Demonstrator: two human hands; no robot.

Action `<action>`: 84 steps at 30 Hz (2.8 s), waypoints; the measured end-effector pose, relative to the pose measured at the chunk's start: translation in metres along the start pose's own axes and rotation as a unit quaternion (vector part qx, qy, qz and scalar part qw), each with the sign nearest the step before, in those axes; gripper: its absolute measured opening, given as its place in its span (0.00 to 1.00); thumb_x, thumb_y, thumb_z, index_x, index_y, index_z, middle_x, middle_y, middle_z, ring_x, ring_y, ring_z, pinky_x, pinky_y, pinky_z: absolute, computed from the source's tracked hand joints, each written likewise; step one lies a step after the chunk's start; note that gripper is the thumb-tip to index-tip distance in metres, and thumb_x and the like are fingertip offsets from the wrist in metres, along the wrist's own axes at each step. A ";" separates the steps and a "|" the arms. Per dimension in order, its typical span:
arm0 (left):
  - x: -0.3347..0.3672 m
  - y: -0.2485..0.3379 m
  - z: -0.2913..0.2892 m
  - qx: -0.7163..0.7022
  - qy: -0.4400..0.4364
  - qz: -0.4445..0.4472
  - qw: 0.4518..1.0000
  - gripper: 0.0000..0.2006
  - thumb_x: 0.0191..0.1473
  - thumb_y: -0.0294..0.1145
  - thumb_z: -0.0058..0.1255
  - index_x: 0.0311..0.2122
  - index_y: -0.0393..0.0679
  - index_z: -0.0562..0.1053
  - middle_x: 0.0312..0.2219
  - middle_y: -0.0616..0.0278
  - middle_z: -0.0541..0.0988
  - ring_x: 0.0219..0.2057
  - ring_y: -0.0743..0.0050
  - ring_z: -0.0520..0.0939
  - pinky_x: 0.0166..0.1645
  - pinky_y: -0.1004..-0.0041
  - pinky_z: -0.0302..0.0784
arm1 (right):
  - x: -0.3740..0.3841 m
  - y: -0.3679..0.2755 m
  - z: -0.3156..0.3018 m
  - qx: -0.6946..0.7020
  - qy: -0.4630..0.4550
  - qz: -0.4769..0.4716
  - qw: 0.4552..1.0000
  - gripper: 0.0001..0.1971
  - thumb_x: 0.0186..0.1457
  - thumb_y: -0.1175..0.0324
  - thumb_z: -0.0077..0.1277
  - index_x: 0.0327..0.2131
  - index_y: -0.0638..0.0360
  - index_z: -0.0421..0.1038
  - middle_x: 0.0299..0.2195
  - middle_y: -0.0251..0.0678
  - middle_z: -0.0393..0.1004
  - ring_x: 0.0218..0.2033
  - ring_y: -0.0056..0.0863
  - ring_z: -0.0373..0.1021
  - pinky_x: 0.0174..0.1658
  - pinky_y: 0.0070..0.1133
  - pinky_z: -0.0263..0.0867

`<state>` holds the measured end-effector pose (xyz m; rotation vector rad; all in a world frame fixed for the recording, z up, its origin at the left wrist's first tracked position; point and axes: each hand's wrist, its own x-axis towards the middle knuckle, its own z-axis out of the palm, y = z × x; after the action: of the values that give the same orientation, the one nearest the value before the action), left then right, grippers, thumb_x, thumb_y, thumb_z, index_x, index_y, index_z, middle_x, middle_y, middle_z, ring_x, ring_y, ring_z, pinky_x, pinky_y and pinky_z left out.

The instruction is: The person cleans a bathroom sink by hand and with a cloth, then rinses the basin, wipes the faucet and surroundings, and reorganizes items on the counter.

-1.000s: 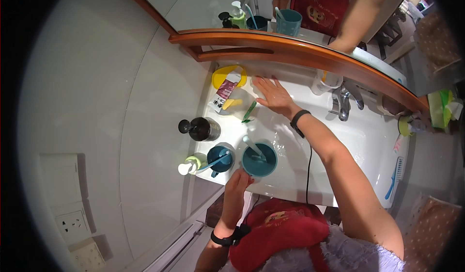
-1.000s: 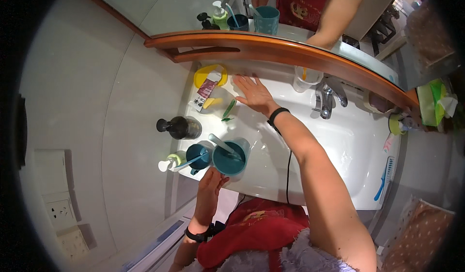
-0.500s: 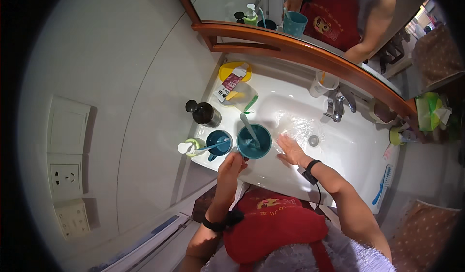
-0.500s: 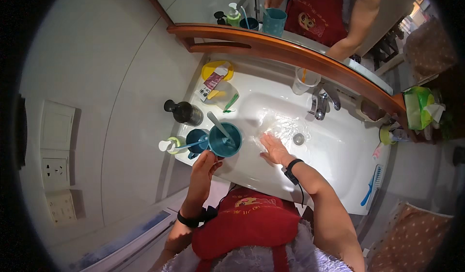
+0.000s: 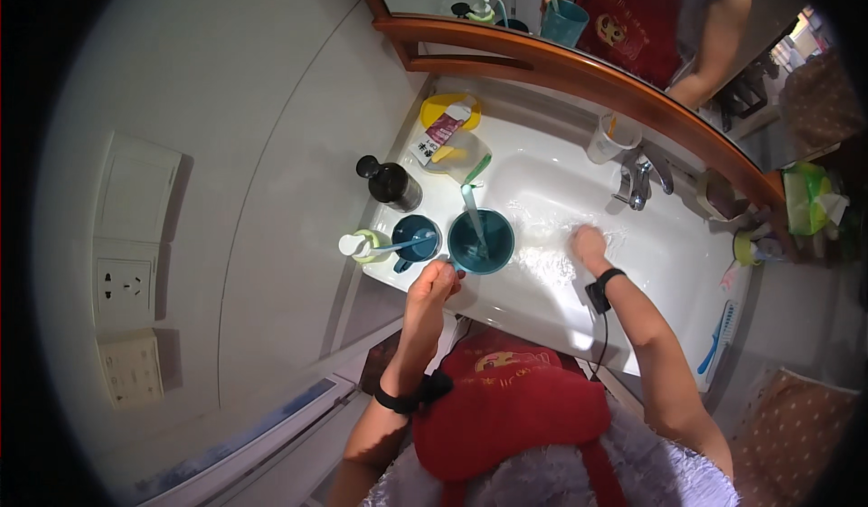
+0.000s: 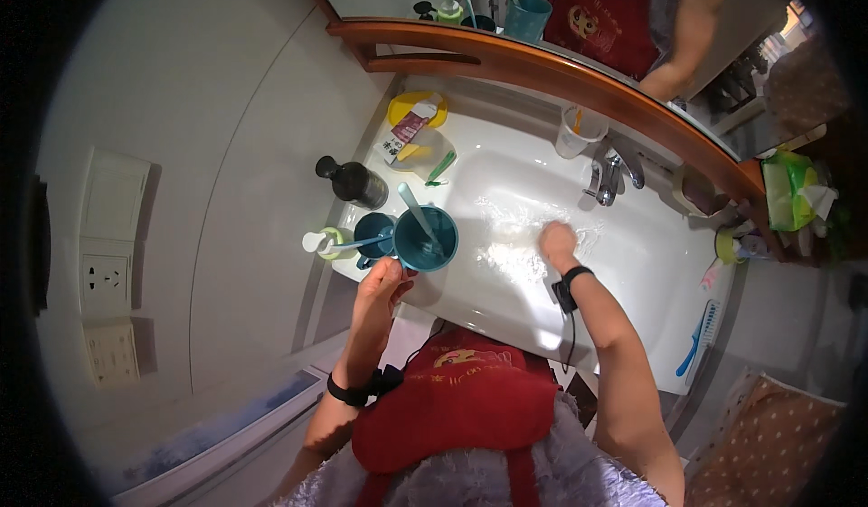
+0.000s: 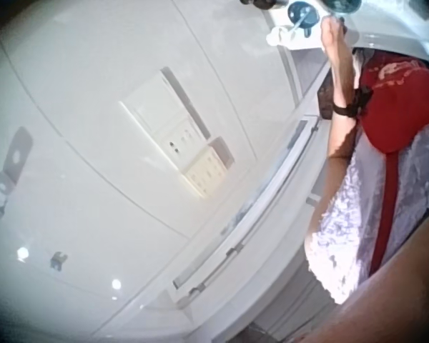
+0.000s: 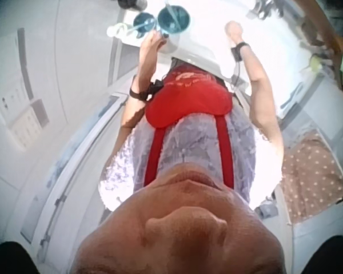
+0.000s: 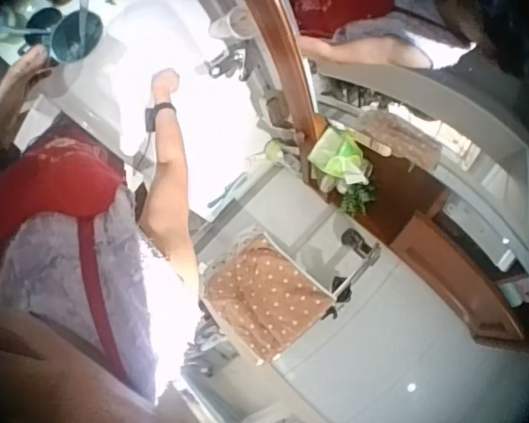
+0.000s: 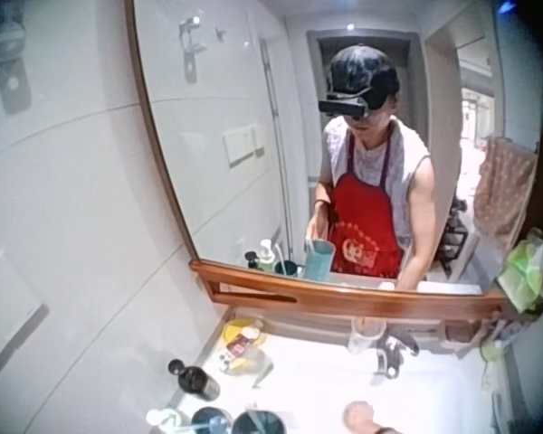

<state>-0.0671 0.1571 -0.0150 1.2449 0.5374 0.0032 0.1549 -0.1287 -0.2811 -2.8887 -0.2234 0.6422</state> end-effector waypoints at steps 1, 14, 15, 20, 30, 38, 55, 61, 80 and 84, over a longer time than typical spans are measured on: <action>-0.002 -0.001 -0.004 0.006 0.007 0.000 1.000 0.15 0.67 0.42 0.41 0.32 0.43 0.70 0.32 0.69 0.73 0.36 0.83 0.68 0.50 0.76 0.64 | 0.004 -0.011 -0.001 0.002 -0.006 -0.008 1.000 0.18 0.56 0.58 0.48 0.34 0.66 0.78 0.40 0.57 0.76 0.40 0.45 0.76 0.46 0.34 0.71; 0.002 -0.004 -0.012 0.003 0.003 -0.029 1.000 0.14 0.68 0.44 0.40 0.32 0.49 0.69 0.34 0.71 0.74 0.44 0.81 0.75 0.49 0.75 0.68 | -0.031 -0.095 -0.017 0.116 0.019 -0.139 0.983 0.16 0.51 0.63 0.51 0.40 0.61 0.76 0.33 0.50 0.79 0.36 0.53 0.75 0.44 0.39 0.71; 0.002 -0.001 -0.011 0.007 0.004 -0.028 1.000 0.14 0.68 0.44 0.40 0.32 0.49 0.69 0.33 0.71 0.73 0.44 0.80 0.75 0.49 0.75 0.68 | -0.027 -0.098 -0.035 0.125 0.084 -0.137 0.979 0.17 0.51 0.63 0.51 0.43 0.61 0.74 0.32 0.49 0.79 0.35 0.54 0.75 0.43 0.40 0.71; 0.005 0.004 -0.009 0.007 -0.001 -0.037 0.999 0.13 0.68 0.42 0.39 0.31 0.50 0.68 0.33 0.72 0.72 0.44 0.80 0.74 0.51 0.75 0.66 | -0.016 -0.130 -0.128 0.121 0.176 -0.085 0.973 0.29 0.53 0.68 0.51 0.57 0.66 0.57 0.31 0.53 0.77 0.33 0.55 0.74 0.40 0.44 0.70; 0.021 0.000 -0.004 0.013 0.022 -0.059 0.998 0.11 0.67 0.40 0.42 0.35 0.47 0.71 0.34 0.69 0.74 0.44 0.79 0.74 0.50 0.74 0.67 | 0.043 -0.167 -0.078 0.061 0.362 -0.093 0.926 0.32 0.61 0.59 0.47 0.63 0.68 0.52 0.65 0.57 0.48 0.66 0.51 0.47 0.68 0.34 0.45; 0.022 0.006 0.002 -0.007 0.038 -0.071 0.997 0.11 0.65 0.37 0.43 0.33 0.42 0.71 0.35 0.66 0.75 0.41 0.79 0.74 0.50 0.73 0.67 | 0.061 -0.181 -0.092 0.049 0.362 -0.179 0.913 0.33 0.57 0.54 0.52 0.59 0.69 0.60 0.58 0.55 0.63 0.61 0.48 0.58 0.67 0.39 0.46; 0.001 -0.002 0.002 -0.031 0.023 -0.054 0.998 0.11 0.67 0.38 0.41 0.36 0.45 0.72 0.37 0.70 0.73 0.44 0.80 0.73 0.52 0.74 0.66 | 0.100 -0.216 -0.117 0.067 0.073 -0.337 0.936 0.30 0.63 0.61 0.37 0.66 0.57 0.50 0.68 0.40 0.50 0.69 0.36 0.46 0.71 0.34 0.38; -0.008 0.008 0.014 -0.027 0.022 -0.060 0.998 0.11 0.68 0.38 0.39 0.36 0.46 0.70 0.35 0.71 0.72 0.45 0.80 0.74 0.52 0.74 0.67 | 0.072 -0.210 -0.101 0.011 0.151 -0.372 0.916 0.32 0.59 0.64 0.38 0.67 0.57 0.48 0.69 0.38 0.47 0.70 0.33 0.41 0.71 0.34 0.36; -0.032 0.002 0.026 -0.005 0.024 -0.035 0.999 0.13 0.68 0.39 0.41 0.31 0.46 0.70 0.31 0.71 0.73 0.42 0.80 0.74 0.49 0.75 0.67 | -0.038 -0.140 -0.044 0.067 0.083 -0.510 0.853 0.37 0.55 0.61 0.55 0.64 0.62 0.51 0.64 0.46 0.55 0.66 0.38 0.53 0.67 0.36 0.49; -0.035 0.003 0.028 0.003 0.025 -0.028 0.999 0.14 0.67 0.39 0.42 0.31 0.44 0.69 0.33 0.68 0.73 0.41 0.78 0.76 0.48 0.75 0.72 | -0.039 -0.060 -0.012 0.077 -0.004 -0.409 0.909 0.38 0.52 0.59 0.59 0.62 0.63 0.55 0.59 0.51 0.61 0.63 0.42 0.56 0.65 0.39 0.52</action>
<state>-0.0863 0.1227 0.0075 1.2374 0.6158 -0.0137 0.1187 -0.0796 -0.2424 -2.3059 -1.2264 0.4663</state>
